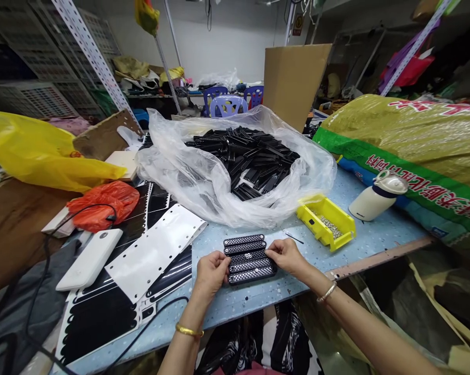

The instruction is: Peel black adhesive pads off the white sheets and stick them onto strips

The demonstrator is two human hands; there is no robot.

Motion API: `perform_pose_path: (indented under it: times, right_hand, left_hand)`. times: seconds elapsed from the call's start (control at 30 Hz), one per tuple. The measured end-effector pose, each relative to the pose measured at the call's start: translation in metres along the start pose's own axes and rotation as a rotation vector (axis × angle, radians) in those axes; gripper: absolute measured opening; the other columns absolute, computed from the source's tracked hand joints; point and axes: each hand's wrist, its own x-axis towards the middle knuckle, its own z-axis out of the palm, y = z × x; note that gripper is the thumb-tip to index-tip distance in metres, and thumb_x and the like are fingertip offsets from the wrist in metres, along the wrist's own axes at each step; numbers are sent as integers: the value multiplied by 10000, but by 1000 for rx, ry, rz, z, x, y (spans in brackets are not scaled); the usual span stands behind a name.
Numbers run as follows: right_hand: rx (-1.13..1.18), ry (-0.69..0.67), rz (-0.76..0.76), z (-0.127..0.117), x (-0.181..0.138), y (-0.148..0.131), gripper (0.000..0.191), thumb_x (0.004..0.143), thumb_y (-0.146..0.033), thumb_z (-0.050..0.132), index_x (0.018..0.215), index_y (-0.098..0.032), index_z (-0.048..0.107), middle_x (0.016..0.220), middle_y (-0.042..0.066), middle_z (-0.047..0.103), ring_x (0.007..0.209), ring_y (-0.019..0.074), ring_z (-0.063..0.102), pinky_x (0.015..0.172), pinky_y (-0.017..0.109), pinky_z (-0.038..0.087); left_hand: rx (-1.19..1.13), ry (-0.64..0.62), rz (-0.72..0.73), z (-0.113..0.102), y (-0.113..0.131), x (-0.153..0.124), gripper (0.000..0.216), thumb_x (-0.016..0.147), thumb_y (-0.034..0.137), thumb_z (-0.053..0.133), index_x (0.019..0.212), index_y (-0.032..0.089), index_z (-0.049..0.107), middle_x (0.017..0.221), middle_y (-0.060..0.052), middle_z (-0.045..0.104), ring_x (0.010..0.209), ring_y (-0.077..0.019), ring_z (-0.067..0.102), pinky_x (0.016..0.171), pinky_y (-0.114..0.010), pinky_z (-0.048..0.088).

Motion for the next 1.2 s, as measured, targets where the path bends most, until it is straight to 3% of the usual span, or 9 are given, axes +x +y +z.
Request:
perform_pose_path:
  times: [0.13,0.2,0.33,0.47,0.57,0.73,0.93,1.2]
  right_hand:
    - [-249,71,-38,-9,-4,-3,162,759,-284,651,732,-167,759,625,47,696,578,167,593,564,255,399]
    - [-373,91,-93,-10,-5,-10,141,756,-260,674,815,-184,777,697,57,719,639,181,621,618,264,417]
    - [-514,-74,-242,-3,-6,-36,159,804,-223,647,888,-224,782,804,64,740,732,185,647,661,257,415]
    - [-615,-205,-304,6,-4,-57,170,852,-249,604,867,-231,773,841,56,748,787,190,656,659,254,399]
    - [-658,-256,-308,9,-3,-61,199,874,-254,575,918,-230,768,886,58,756,827,198,666,676,259,402]
    - [-689,-269,-329,15,-1,-57,237,886,-193,533,963,-222,756,919,59,756,833,187,673,685,252,408]
    - [-743,-237,-414,16,-5,-57,201,846,-119,527,829,-145,726,850,92,732,755,186,657,633,254,388]
    - [-621,-205,-389,7,-22,-51,200,846,-124,549,778,-170,732,790,59,734,710,155,646,624,233,385]
  left_hand:
    - [280,156,191,-1,2,-8,187,692,346,625,582,195,639,367,37,487,366,-128,470,436,-235,338]
    - [370,198,333,3,6,-11,135,719,301,629,686,206,718,438,5,577,457,-159,541,523,-258,390]
    - [468,38,491,15,20,-10,183,759,226,624,866,251,771,773,-67,757,715,-226,670,699,-299,451]
    - [842,-140,425,23,35,-4,207,826,234,558,863,257,761,834,-69,762,802,-246,686,709,-308,439]
    - [1008,-193,379,23,39,-2,241,864,251,512,879,256,752,878,-61,764,857,-246,688,702,-306,429]
    - [986,-189,400,24,34,-1,253,870,220,491,850,240,743,869,-48,762,854,-222,685,688,-290,408]
    - [955,-182,448,22,31,-1,250,857,177,496,783,215,732,816,-56,756,801,-215,683,667,-284,398]
    - [828,-115,440,9,16,-18,166,828,190,577,859,201,740,701,-35,732,658,-188,667,617,-269,405]
